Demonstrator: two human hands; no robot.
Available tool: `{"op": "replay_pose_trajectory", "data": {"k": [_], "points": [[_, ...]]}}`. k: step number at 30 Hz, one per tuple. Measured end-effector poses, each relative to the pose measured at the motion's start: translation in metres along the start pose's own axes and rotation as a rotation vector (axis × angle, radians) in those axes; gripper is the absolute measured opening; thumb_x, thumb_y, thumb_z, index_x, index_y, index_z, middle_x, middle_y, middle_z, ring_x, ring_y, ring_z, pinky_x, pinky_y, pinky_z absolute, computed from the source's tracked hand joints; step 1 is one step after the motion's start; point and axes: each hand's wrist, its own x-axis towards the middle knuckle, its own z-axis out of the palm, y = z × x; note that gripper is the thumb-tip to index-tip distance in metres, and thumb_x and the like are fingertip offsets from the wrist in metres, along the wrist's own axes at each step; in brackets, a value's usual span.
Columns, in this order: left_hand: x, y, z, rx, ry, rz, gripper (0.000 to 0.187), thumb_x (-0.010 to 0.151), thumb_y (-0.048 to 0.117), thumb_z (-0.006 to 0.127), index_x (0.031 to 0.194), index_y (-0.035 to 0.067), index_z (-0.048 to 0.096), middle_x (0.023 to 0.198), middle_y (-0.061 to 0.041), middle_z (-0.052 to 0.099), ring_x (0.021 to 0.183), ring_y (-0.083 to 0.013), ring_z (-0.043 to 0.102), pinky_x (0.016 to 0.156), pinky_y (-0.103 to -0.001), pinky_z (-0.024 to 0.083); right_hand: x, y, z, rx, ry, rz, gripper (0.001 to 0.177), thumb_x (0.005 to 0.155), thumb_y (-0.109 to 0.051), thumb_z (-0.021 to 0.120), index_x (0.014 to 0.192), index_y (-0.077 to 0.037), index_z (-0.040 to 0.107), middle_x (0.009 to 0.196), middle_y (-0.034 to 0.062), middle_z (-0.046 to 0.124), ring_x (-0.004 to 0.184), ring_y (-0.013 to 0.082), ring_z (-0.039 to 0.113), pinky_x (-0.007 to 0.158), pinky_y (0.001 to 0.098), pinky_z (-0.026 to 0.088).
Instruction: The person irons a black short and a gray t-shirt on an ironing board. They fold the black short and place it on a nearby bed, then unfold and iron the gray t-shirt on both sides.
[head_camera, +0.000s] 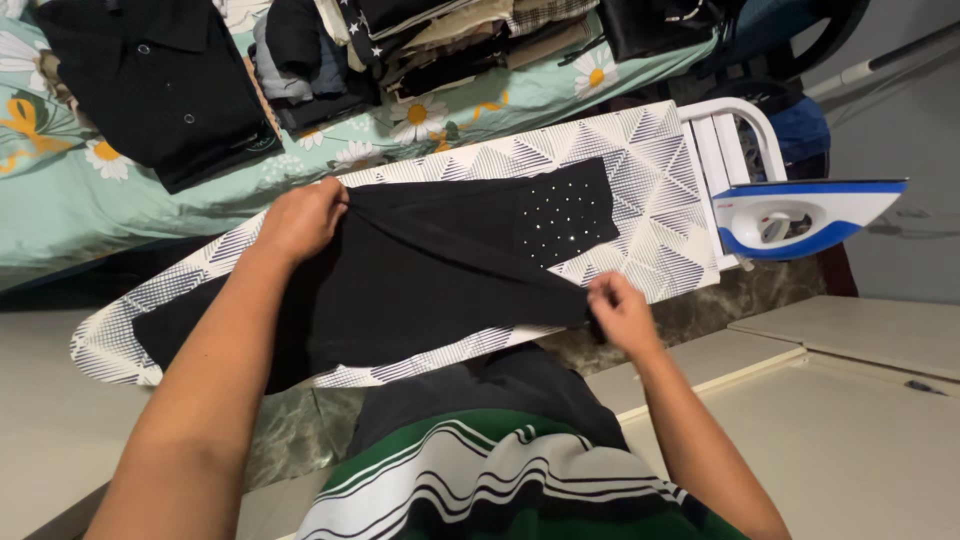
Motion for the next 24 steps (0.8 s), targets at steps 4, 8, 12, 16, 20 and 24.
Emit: {"op": "replay_pose_trajectory", "data": {"k": [4, 8, 12, 16, 20, 24], "points": [[0.004, -0.005, -0.003, 0.004, 0.076, 0.013, 0.013, 0.097, 0.017, 0.066, 0.105, 0.007, 0.064, 0.107, -0.016, 0.072, 0.102, -0.0409, 0.066, 0.086, -0.051, 0.051, 0.056, -0.057, -0.029, 0.058, -0.023, 0.028, 0.013, 0.097, -0.014, 0.071, 0.105, -0.004, 0.073, 0.084, 0.0007, 0.067, 0.076, 0.0098, 0.058, 0.071, 0.0267, 0.048], [0.010, -0.011, 0.005, 0.050, 0.079, -0.044, 0.014, 0.097, 0.016, 0.066, 0.108, 0.006, 0.064, 0.113, -0.017, 0.071, 0.105, -0.0407, 0.065, 0.087, -0.051, 0.051, 0.108, -0.092, -0.040, -0.233, 0.020, -0.126, 0.019, 0.088, -0.014, 0.079, 0.102, -0.001, 0.073, 0.086, 0.0085, 0.070, 0.076, 0.0179, 0.065, 0.070, 0.0315, 0.052], [0.014, -0.010, 0.019, 0.090, 0.040, -0.104, 0.028, 0.092, 0.019, 0.069, 0.117, 0.007, 0.066, 0.122, -0.019, 0.066, 0.109, -0.0411, 0.063, 0.091, -0.049, 0.050, 0.125, -0.092, -0.038, -0.398, 0.115, -0.177, 0.028, 0.084, -0.019, 0.080, 0.102, 0.001, 0.073, 0.099, 0.0184, 0.068, 0.075, 0.0273, 0.070, 0.069, 0.0378, 0.056], [0.011, -0.008, 0.026, 0.070, -0.011, -0.163, 0.029, 0.093, 0.023, 0.069, 0.119, 0.010, 0.068, 0.127, -0.014, 0.066, 0.116, -0.0376, 0.063, 0.096, -0.047, 0.051, 0.120, -0.073, -0.032, -0.521, 0.021, 0.088, 0.040, 0.084, -0.036, 0.083, 0.097, 0.001, 0.073, 0.082, 0.0158, 0.072, 0.078, 0.0323, 0.070, 0.073, 0.0427, 0.055], [0.011, -0.009, 0.027, 0.093, -0.052, -0.203, 0.031, 0.093, 0.024, 0.069, 0.122, 0.012, 0.069, 0.129, -0.014, 0.064, 0.116, -0.0378, 0.063, 0.097, -0.047, 0.051, 0.117, -0.057, -0.019, -0.618, -0.024, 0.224, 0.047, 0.076, -0.041, 0.087, 0.086, 0.001, 0.067, 0.077, 0.0184, 0.069, 0.075, 0.0365, 0.068, 0.071, 0.0461, 0.054], [0.013, -0.011, 0.025, 0.099, -0.052, -0.206, 0.033, 0.094, 0.025, 0.069, 0.124, 0.012, 0.070, 0.129, -0.015, 0.063, 0.116, -0.0389, 0.062, 0.097, -0.048, 0.050, 0.122, -0.051, -0.011, -0.594, -0.012, 0.273, 0.034, 0.080, -0.028, 0.084, 0.075, -0.005, 0.060, 0.070, 0.0153, 0.068, 0.068, 0.0333, 0.065, 0.065, 0.0462, 0.051]]}}
